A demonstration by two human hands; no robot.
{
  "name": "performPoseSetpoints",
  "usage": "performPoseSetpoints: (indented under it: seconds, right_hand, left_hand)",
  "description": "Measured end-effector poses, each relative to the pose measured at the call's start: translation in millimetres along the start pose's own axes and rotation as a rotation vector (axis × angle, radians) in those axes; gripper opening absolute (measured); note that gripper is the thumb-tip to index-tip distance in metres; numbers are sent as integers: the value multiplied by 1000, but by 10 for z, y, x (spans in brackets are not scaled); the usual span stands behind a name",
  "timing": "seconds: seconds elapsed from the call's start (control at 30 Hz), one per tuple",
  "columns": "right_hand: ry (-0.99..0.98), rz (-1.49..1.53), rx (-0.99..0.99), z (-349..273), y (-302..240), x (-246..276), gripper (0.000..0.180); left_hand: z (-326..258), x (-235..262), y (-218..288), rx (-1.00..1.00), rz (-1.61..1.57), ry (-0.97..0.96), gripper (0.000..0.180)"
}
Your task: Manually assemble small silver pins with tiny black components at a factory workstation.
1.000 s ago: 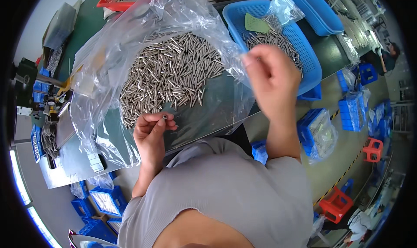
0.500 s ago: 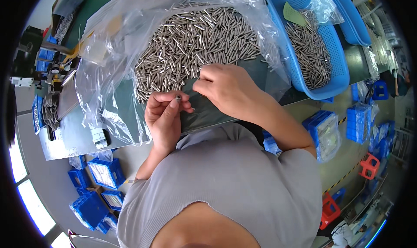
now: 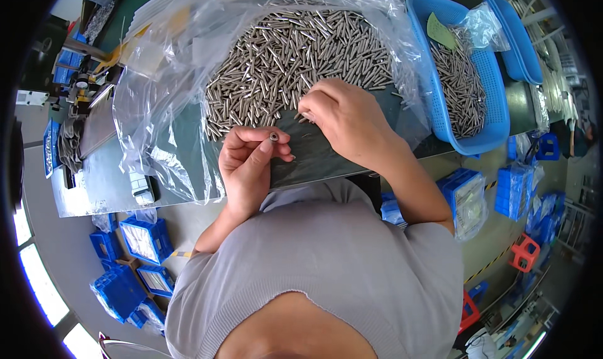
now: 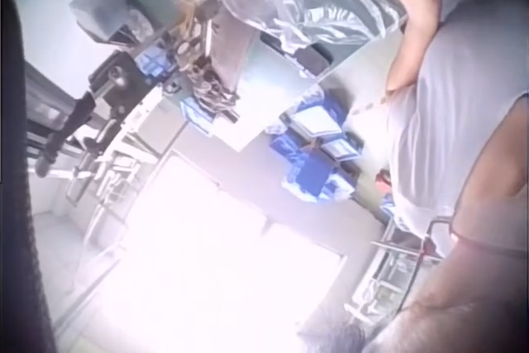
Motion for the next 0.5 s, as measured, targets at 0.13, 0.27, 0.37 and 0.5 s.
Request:
performPoseSetpoints:
  seconds: [0.13,0.27,0.37,0.5]
  right_hand:
    - [-27,-69,111,-10,-77,1,14]
    - [-130,-232,143,12,-101,-184,12]
    - [-162,-293,152,28,-113,-245,13]
    - [-73,-129,110,61,-107,-154,14]
  left_hand:
    - [8,-10,1,-10,-6,-6,7]
    - [3,-7,0,-19,-9,4,7]
    - [8,-5,0,-14,2,6,7]
    - [4,-16,-14,2,20,7,7]
Point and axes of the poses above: each hand's wrist, its own z-axis towards the middle knuckle, its own x-axis out of the back of the hand, y = z × x, the point moved 9 cm from there along z, towards the middle knuckle, and after that the axes turned 4 degrees about -z, right-handed, at the moved point
